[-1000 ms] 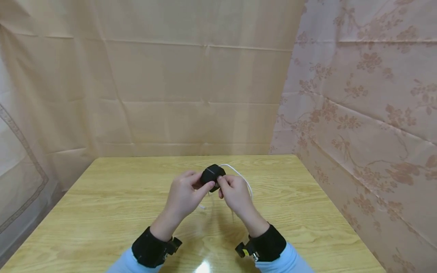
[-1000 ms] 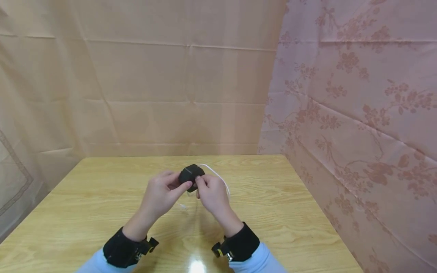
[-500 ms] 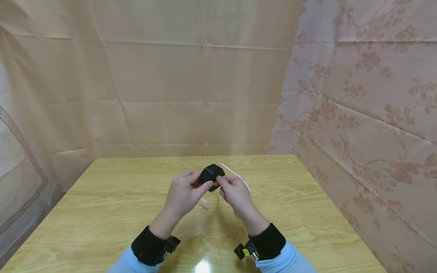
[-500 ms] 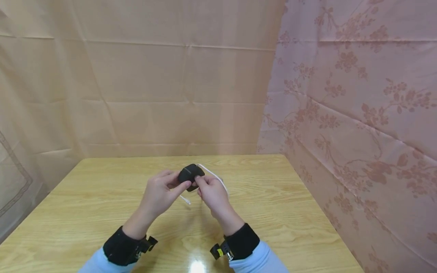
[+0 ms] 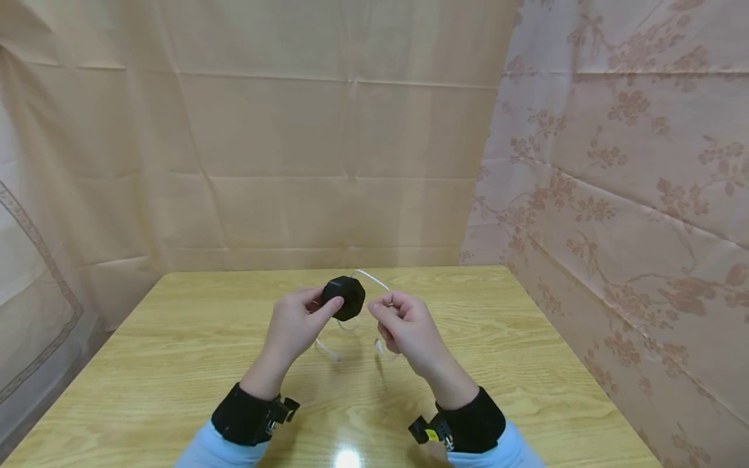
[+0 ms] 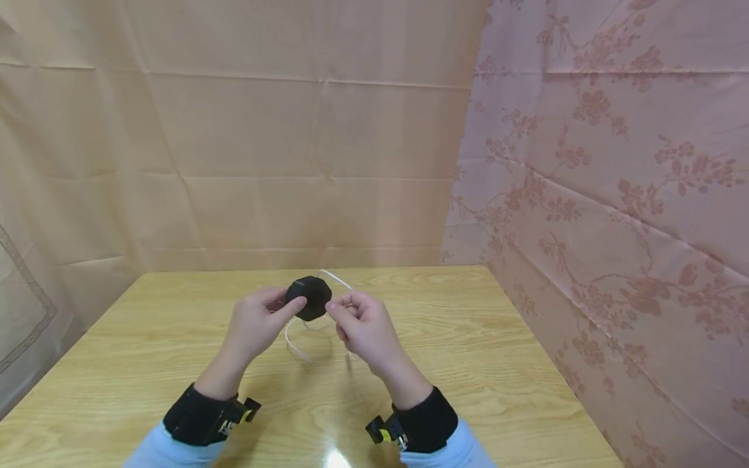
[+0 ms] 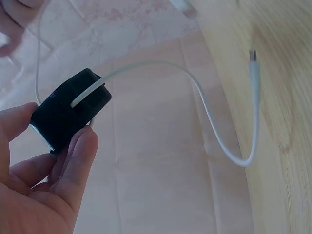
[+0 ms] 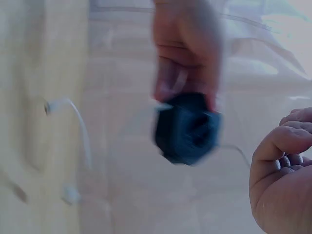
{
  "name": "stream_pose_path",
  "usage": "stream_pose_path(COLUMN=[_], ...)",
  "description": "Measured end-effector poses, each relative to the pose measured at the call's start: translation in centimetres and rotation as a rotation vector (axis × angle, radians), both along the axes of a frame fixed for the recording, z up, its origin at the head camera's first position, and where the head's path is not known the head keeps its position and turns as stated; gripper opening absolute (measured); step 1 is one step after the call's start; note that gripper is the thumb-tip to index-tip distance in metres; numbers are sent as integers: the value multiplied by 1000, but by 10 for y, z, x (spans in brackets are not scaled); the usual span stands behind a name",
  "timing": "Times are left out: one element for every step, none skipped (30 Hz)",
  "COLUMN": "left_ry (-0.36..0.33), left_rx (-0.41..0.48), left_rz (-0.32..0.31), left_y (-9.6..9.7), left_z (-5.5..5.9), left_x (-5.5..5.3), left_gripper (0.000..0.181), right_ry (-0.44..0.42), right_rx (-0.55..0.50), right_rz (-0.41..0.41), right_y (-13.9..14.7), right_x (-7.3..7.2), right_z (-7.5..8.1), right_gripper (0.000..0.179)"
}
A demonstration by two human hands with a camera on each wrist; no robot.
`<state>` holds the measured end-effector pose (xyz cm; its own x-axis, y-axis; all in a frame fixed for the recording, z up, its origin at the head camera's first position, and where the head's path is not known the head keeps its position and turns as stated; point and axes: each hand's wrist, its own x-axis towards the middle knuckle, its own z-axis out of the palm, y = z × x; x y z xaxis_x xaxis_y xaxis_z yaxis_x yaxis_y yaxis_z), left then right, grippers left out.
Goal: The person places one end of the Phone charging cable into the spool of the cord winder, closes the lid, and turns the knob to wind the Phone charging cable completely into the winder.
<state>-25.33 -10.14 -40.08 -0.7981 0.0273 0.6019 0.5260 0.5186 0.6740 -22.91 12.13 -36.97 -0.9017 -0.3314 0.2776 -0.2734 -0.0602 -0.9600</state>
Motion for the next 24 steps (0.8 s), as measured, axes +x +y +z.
stream_pose_path(left_ry=[-15,-34,-48,-65,-81,-97,-111,-125,-137,-154,-172,-193,-214,-239,-270,-303,-332,-357,-380,-401,-417,-430,-441,-453], left_rx=[0,5,9,12,20,29,35,45,48,57,73,94,118,147,179,210,237,258,275,290,302,312,324,335], left_rz=[7,11,13,14,14,13,13,11,8,6,-5,-21,-40,-66,-96,-125,-155,-178,-197,-213,-223,-236,-251,-267], left_y=[-2,-4,-6,-8,-9,-11,-12,-13,-14,-15,-16,-17,-17,-18,-17,-17,-17,-17,-16,-16,-15,-15,-15,-15], left_z=[0,0,0,0,0,0,0,0,0,0,0,0,0,0,0,0,0,0,0,-1,-1,-1,-1,-2], left_x=[-1,-2,-2,-3,-4,-4,-5,-6,-6,-7,-7,-8,-8,-7,-7,-7,-7,-7,-7,-7,-7,-7,-8,-8], left_gripper=[24,26,27,28,28,29,30,30,31,32,33,34,36,36,36,37,37,37,37,37,37,38,37,37], right_ry=[35,68,98,124,151,179,198,217,239,261,289,314,341,369,397,424,450,475,500,524,549,573,597,617], right_rx=[-16,-28,-40,-49,-55,-58,-61,-60,-53,-44,-28,-11,6,25,46,65,80,94,107,119,131,142,155,168], right_rz=[5,4,-2,-12,-25,-39,-56,-75,-97,-120,-144,-167,-188,-211,-233,-251,-265,-277,-286,-293,-298,-302,-307,-311], right_y=[4,9,14,18,23,27,32,36,39,43,46,48,50,52,54,56,57,58,59,60,60,60,60,60], right_x=[2,3,3,3,3,2,2,1,1,0,-1,-2,-3,-3,-4,-4,-5,-5,-5,-5,-5,-5,-4,-4], right_z=[4,8,11,14,16,18,20,22,23,25,26,27,28,28,29,29,29,28,28,28,27,28,28,28], right_gripper=[17,15,14,14,14,14,14,15,16,16,16,17,17,16,16,15,14,13,12,12,11,11,11,9])
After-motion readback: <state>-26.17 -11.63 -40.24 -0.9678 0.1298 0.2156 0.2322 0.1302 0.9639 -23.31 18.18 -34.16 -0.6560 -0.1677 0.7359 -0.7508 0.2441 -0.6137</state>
